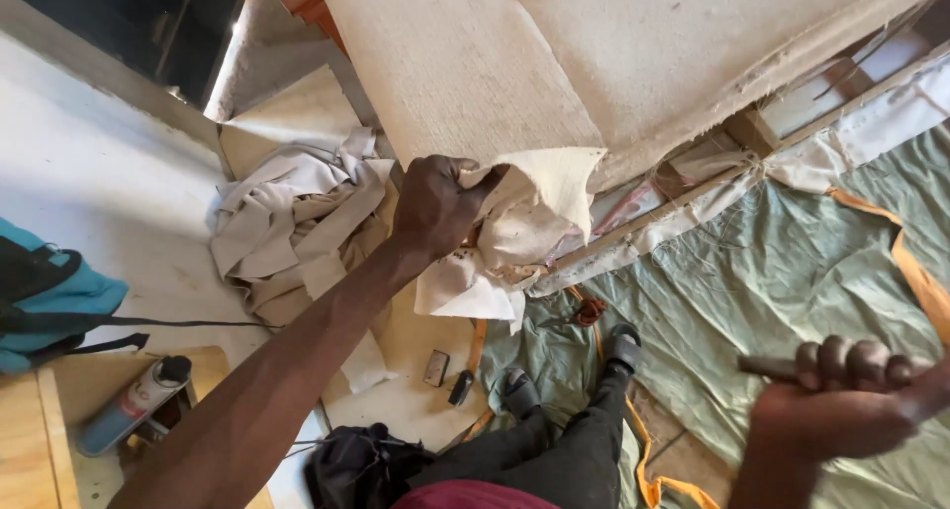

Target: Removing old fabric and staples from a furniture frame using a hammer and scissors

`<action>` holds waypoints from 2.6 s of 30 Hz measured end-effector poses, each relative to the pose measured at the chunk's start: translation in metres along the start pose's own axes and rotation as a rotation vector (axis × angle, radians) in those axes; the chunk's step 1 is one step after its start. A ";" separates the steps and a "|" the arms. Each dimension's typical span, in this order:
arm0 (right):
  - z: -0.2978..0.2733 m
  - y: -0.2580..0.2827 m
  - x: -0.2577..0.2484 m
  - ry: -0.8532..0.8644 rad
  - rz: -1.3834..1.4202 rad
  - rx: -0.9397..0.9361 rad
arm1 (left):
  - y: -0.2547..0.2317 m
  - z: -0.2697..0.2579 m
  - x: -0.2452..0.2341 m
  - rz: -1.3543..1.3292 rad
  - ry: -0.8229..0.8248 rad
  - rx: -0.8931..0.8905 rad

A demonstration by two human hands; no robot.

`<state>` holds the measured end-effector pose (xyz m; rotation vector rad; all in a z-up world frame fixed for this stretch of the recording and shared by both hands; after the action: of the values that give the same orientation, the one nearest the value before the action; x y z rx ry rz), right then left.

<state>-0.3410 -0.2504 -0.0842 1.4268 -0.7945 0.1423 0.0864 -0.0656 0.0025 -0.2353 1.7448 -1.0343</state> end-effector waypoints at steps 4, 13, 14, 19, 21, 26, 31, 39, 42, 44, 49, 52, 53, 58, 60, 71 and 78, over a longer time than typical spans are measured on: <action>-0.191 -0.096 0.006 0.614 -0.171 -0.550 | -0.019 0.001 -0.007 -0.040 0.038 -0.018; -0.130 -0.125 -0.011 0.527 -0.060 0.463 | -0.003 0.013 -0.022 -0.096 0.056 -0.289; -0.093 -0.091 -0.003 0.366 0.040 0.312 | -0.009 0.027 -0.018 0.071 0.042 -0.106; -0.143 -0.083 0.018 0.219 0.013 -0.345 | -0.021 0.026 -0.020 -0.142 0.056 -0.192; -0.297 -0.210 0.021 1.481 -1.323 0.378 | -0.012 0.028 -0.020 -0.162 0.014 -0.239; -0.304 -0.131 0.029 1.134 -0.639 0.885 | -0.032 0.034 -0.034 -0.139 -0.085 -0.007; -0.193 -0.139 -0.031 0.769 -0.740 0.776 | -0.085 0.016 -0.022 0.567 -0.381 0.614; -0.104 -0.112 -0.046 0.508 -0.554 0.742 | -0.072 -0.006 0.121 0.944 -0.043 0.864; -0.106 -0.101 -0.051 0.441 -0.615 0.784 | -0.075 0.009 0.114 0.805 -0.043 0.897; -0.104 -0.110 -0.064 0.449 -0.636 0.798 | -0.085 0.014 0.100 0.705 0.039 0.851; -0.097 -0.115 -0.067 0.419 -0.706 0.879 | -0.090 0.028 0.093 0.481 0.180 0.653; -0.083 -0.114 -0.062 0.479 -0.774 0.839 | -0.082 0.045 0.094 0.284 0.189 0.435; -0.078 -0.113 -0.060 0.510 -0.804 0.829 | -0.070 0.054 0.098 0.289 0.203 0.315; -0.058 -0.116 -0.040 0.594 -0.771 0.762 | -0.055 0.072 0.102 0.282 0.249 0.128; -0.052 -0.125 -0.041 0.696 -0.816 0.734 | -0.055 0.070 0.102 0.143 0.326 0.051; 0.036 0.004 0.103 0.312 0.083 0.134 | -0.099 -0.010 0.084 0.442 0.052 0.774; -0.179 -0.161 0.047 0.775 -0.354 0.839 | -0.085 0.009 0.077 0.235 -0.006 0.584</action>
<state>-0.1478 -0.1331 -0.1791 2.0530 0.2156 0.7675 0.0342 -0.1672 0.0120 0.3268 1.3539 -1.3092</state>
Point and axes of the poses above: each hand's wrist, its own z-axis towards the middle knuckle, its own x-axis out of the palm, y = z × x, the point moved 9 cm from there along z, towards the middle knuckle, and after that the axes turned 12 degrees about -x, right-handed, at the moved point
